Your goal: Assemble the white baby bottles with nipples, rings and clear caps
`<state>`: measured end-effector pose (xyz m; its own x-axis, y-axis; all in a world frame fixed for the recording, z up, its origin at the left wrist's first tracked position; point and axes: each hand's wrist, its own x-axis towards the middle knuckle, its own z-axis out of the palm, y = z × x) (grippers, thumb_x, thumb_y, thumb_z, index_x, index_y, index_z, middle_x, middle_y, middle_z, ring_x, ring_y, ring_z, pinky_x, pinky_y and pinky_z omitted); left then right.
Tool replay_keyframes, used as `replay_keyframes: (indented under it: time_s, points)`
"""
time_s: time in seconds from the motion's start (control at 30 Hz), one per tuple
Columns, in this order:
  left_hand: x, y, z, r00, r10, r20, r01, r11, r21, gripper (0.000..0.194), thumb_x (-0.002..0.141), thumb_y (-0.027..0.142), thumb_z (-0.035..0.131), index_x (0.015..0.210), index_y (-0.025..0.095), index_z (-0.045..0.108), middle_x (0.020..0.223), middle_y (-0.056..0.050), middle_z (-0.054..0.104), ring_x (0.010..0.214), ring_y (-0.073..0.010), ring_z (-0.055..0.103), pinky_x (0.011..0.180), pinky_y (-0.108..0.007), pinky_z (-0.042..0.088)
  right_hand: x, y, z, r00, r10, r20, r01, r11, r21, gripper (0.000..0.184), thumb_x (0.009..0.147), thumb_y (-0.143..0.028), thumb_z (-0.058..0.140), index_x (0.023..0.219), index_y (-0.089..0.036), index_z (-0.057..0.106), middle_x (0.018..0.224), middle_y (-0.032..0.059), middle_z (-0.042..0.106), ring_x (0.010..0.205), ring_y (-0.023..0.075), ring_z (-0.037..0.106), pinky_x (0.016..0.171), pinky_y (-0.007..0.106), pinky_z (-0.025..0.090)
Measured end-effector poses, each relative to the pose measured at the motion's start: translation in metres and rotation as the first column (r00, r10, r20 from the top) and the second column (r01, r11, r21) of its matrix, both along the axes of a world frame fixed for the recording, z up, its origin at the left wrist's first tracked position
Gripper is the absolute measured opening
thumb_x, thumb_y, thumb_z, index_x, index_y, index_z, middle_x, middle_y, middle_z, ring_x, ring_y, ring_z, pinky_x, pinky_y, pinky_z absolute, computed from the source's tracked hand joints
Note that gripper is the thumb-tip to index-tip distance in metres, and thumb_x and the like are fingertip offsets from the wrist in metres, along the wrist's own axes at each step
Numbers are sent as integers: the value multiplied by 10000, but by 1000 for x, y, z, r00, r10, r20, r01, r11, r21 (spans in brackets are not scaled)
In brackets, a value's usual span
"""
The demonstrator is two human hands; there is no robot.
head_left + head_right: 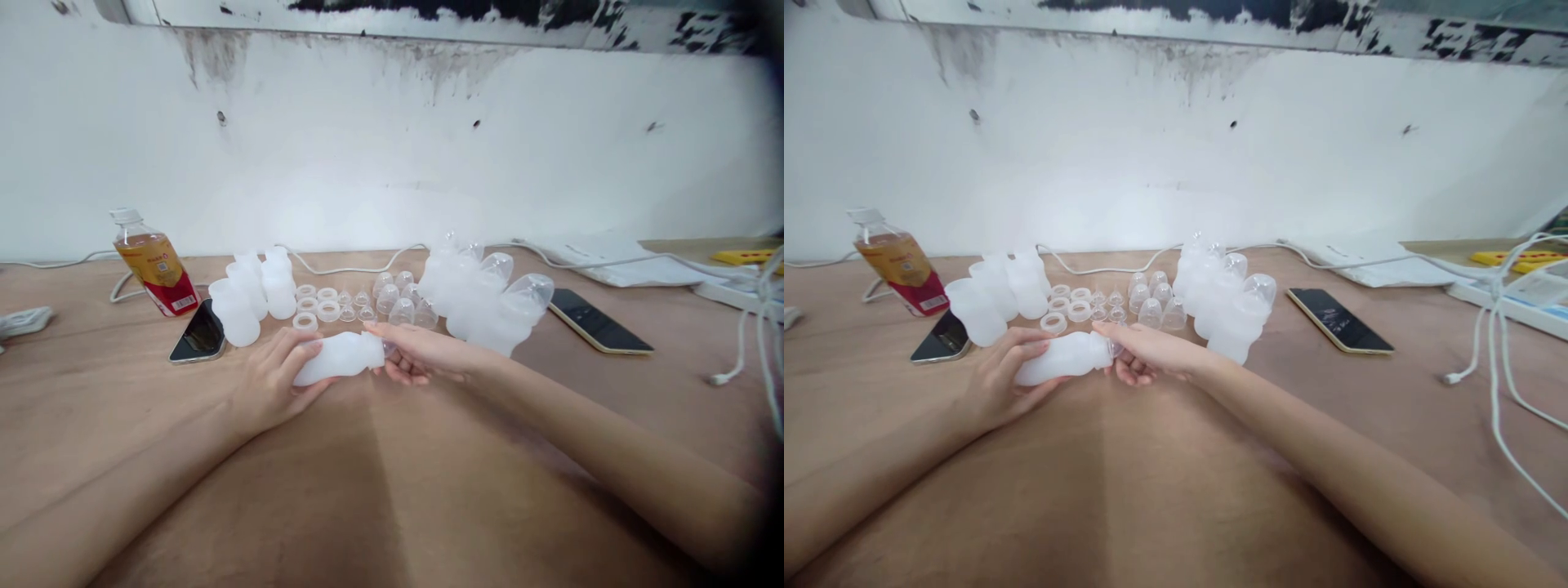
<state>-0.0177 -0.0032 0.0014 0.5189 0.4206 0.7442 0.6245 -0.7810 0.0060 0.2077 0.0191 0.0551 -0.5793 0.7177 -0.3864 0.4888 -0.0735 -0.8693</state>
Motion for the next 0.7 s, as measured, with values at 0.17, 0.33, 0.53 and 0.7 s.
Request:
replay_keyframes:
  time_s: [0.17,0.33,0.53,0.7]
  points:
    - [-1,0,1,970,214,113,-177,945,-275,394,713,422,560,983,180,406,967,-65,577,843,-226,585,700,-325,468,10,14,0,907,-408,104,190,617,763,507,856,-511,231,765,-136,559,723,88,588,584,152,546,536,264,385]
    - [0,1,8,917,361,166,-245,842,-480,308,749,437,504,908,188,414,892,-46,575,787,-198,560,665,-320,435,23,22,-8,736,-612,290,-75,352,933,265,834,-267,377,993,-126,534,1046,158,508,815,256,556,628,329,397]
    - [3,3,11,869,425,252,-235,804,-547,300,736,451,498,855,189,411,825,-25,544,734,-185,530,623,-294,401,18,19,-14,662,-598,452,-207,433,877,255,809,-232,413,1017,-113,499,1061,131,535,846,253,572,629,313,406]
    - [2,3,9,865,421,271,-218,804,-552,298,737,445,500,864,190,412,833,-26,538,754,-187,524,641,-294,395,15,9,-6,630,-533,564,-236,560,794,305,774,-260,468,1044,-116,460,923,138,591,783,272,586,569,307,378]
